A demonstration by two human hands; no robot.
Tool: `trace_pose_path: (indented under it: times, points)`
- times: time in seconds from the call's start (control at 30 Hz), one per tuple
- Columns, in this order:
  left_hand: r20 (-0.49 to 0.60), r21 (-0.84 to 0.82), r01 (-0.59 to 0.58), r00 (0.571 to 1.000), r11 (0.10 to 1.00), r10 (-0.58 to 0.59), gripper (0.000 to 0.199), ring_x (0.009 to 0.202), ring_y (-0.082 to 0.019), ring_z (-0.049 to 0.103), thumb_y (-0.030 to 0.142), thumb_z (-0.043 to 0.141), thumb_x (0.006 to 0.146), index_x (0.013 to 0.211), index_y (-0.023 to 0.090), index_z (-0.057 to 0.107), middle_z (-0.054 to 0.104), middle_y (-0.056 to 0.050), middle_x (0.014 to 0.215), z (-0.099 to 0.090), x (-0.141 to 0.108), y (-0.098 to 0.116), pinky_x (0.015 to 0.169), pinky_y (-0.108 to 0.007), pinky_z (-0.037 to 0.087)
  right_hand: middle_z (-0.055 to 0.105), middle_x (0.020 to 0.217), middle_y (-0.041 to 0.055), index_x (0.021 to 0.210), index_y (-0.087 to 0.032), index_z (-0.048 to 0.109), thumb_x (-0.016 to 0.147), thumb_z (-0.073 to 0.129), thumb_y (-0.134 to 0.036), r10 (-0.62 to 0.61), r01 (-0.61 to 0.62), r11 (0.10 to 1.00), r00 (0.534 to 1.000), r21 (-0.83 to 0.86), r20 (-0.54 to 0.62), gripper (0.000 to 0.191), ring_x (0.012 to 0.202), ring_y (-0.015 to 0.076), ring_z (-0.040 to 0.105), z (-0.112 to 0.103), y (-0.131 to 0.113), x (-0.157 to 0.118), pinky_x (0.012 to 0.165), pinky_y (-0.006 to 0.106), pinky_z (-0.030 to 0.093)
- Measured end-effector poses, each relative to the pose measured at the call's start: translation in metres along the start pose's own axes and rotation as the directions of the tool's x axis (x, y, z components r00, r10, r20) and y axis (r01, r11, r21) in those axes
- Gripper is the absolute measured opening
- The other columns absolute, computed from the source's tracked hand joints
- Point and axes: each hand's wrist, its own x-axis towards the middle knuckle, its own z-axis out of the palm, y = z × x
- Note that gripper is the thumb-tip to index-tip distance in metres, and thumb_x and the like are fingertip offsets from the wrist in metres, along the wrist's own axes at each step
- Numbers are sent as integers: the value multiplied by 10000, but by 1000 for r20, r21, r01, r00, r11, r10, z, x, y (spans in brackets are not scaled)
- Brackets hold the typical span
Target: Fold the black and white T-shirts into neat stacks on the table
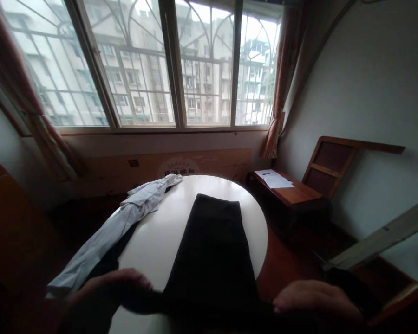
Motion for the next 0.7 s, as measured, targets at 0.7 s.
trace_pose_path:
  times: [0.7]
  points:
    - [206, 132, 665, 707, 735, -676, 353, 617, -119, 587, 456, 547, 1006, 1032, 113, 626, 630, -16, 795, 120, 276, -218, 548, -238, 481, 659, 738, 35, 885, -128, 622, 826, 690, -382, 463, -463, 886, 883, 25, -75, 269, 633, 140, 592, 76, 193, 308, 520, 217, 434]
